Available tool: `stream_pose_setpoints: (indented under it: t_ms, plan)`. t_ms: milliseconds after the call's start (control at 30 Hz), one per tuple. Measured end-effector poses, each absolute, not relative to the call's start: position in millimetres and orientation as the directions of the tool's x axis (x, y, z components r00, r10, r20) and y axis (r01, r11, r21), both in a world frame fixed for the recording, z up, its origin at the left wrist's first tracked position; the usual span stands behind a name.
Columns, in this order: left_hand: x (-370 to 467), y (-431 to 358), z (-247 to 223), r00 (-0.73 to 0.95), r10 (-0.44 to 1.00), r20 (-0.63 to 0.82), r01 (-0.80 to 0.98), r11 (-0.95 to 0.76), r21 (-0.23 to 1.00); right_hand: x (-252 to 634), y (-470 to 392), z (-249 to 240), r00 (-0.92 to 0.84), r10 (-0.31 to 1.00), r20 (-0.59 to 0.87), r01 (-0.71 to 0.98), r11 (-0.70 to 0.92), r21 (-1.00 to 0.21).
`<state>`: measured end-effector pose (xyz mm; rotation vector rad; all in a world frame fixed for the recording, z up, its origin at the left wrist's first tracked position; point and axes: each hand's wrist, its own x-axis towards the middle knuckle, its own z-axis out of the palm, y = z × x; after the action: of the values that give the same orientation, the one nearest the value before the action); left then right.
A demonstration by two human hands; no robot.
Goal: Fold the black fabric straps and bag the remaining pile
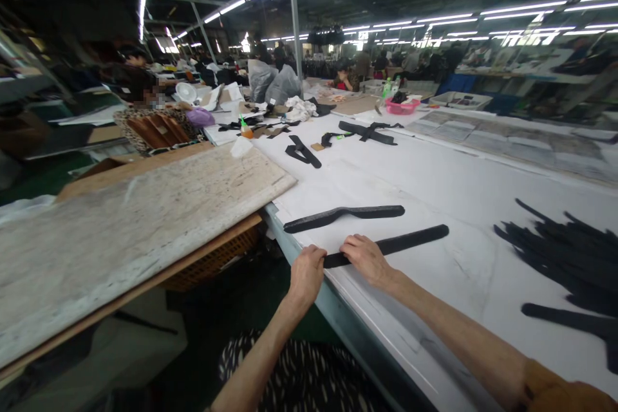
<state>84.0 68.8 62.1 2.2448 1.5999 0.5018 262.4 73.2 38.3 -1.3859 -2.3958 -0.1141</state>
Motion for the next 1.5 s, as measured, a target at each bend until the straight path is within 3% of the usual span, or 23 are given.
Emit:
stream_pose_setpoints:
  t_ms: [133,400,600,1033,1333,1433,1500]
  plan:
    - [81,67,59,0.377,0.919,0.116,0.868,-0.394,0.302,265,73,34,-0.514,0.746,0.423,0.817,0.576,-0.022]
    - [72,65,47,0.574,0.793,0.205,0.799,-0.597,0.072,271,66,40,-0.644,0.656,0.392,0.728,0.684,0.051]
    - [66,64,50,0.668,0.727,0.159,0.730,-0.682,0.054,274,66,41,-0.724,0.604,0.334,0.669,0.733,0.125]
    - [61,66,48,0.740,0.634,0.223,0.657,-0.752,-0.042,272,66,50,-0.798,0.561,0.218,0.602,0.758,0.252]
    - [38,59,32,0.632,0.710,0.309,0.743,-0.669,0.020,270,64,52,-0.787,0.577,0.220,0.617,0.731,0.292]
    - [35,55,24,0.537,0.772,0.340,0.786,-0.604,0.129,271,62,52,-0.783,0.582,0.221,0.622,0.722,0.302]
    - [34,54,21,0.396,0.843,0.364,0.816,-0.505,0.282,272,61,53,-0.783,0.583,0.217,0.621,0.722,0.304]
